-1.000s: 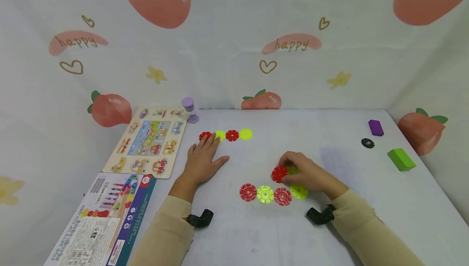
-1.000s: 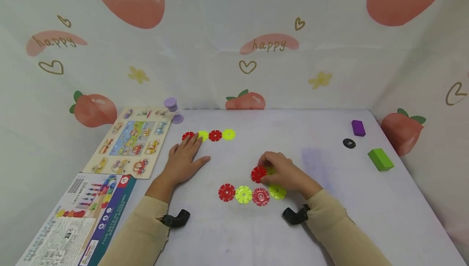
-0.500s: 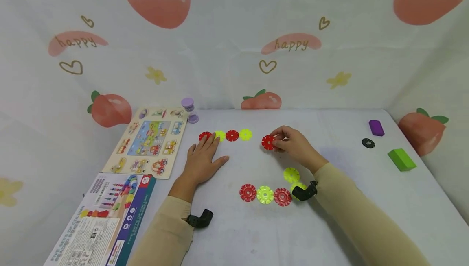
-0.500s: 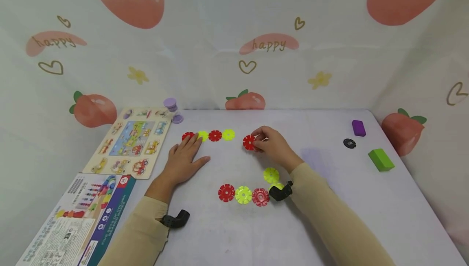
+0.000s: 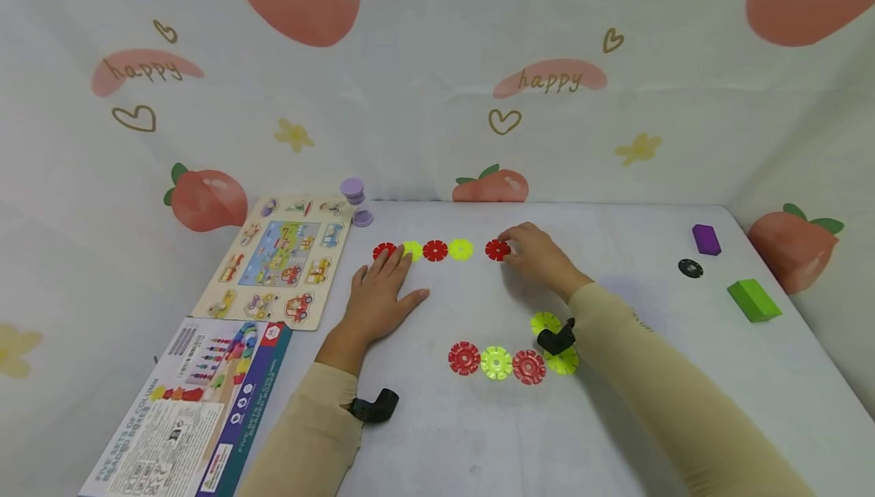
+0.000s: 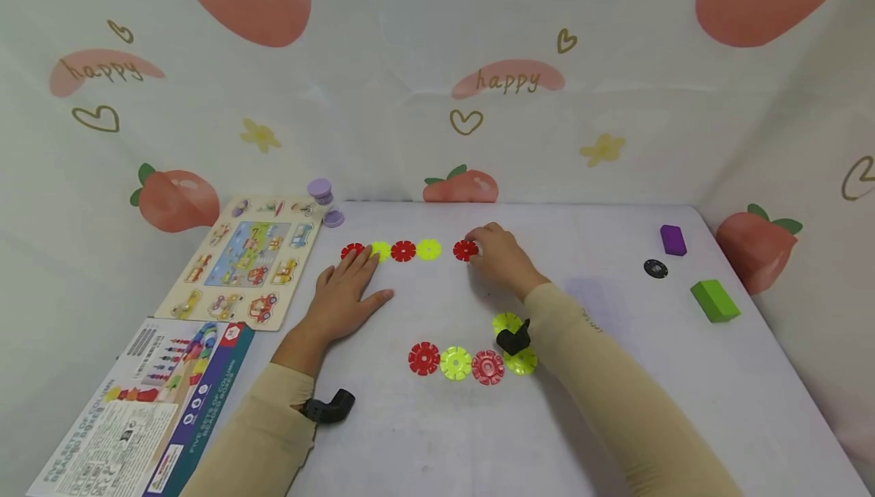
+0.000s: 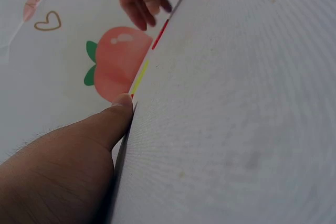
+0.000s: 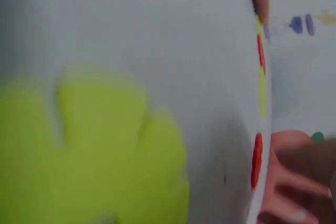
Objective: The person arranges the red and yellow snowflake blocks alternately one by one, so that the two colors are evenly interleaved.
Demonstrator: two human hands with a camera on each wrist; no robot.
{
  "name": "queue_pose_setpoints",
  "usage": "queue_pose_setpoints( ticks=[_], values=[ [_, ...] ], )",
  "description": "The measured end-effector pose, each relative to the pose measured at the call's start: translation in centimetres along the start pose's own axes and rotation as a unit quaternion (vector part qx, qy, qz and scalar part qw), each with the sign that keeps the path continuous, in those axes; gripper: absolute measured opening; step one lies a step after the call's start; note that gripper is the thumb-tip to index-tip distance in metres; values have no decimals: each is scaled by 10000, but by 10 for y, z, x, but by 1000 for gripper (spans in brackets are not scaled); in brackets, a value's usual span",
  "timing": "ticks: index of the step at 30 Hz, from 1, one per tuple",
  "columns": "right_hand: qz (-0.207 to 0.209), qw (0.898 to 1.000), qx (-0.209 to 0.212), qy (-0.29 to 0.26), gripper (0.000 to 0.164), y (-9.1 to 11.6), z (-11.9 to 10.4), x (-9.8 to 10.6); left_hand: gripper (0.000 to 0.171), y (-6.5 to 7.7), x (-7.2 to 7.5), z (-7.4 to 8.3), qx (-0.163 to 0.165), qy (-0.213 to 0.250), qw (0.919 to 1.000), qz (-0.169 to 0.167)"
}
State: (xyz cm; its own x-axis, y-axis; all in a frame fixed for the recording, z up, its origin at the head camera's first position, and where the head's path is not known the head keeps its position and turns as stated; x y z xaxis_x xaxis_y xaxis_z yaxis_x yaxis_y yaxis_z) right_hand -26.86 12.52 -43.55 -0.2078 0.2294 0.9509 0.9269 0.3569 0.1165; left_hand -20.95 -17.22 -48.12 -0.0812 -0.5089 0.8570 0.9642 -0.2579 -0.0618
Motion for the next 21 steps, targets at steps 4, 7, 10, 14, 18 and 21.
queue_pose_setpoints(
  ticks=[4, 7, 10, 14, 18, 21],
  values=[
    [-680, 9879, 758, 1174, 58, 6, -1, 4, 83, 0, 0, 0, 31, -12, 10000, -16],
    [-1048, 9779, 791, 1625, 67, 10, -1, 3, 83, 0, 1, 0, 26, -28, 10000, -15],
    [-954, 9727, 808, 1953, 74, 11, -6, 0, 83, 0, 1, 0, 21, -42, 10000, 22],
    [-764, 9726, 754, 2062, 83, 8, -17, -4, 82, 0, 1, -1, 8, -10, 10000, 49],
    [-658, 9739, 663, 2070, 86, 6, -25, -6, 83, 1, 0, -1, 13, -18, 10000, 14],
    [-614, 9768, 596, 1962, 84, 7, -26, -3, 83, 0, 0, 0, 13, -51, 10000, -12]
  ],
)
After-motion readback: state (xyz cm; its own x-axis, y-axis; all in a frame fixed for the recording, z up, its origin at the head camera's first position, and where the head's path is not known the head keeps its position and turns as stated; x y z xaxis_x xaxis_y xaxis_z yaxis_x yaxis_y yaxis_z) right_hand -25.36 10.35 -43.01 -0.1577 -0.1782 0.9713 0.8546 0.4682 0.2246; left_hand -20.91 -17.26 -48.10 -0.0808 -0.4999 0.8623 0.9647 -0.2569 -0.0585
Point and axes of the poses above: each hand's wrist, its own y-axis away from the middle knuckle, its own x-axis out of the back of the hand, z = x × y, the point moved 1 cm from there along -y, towards the middle knuckle, and after that the axes turned 14 degrees about y, right-handed, at the moved point
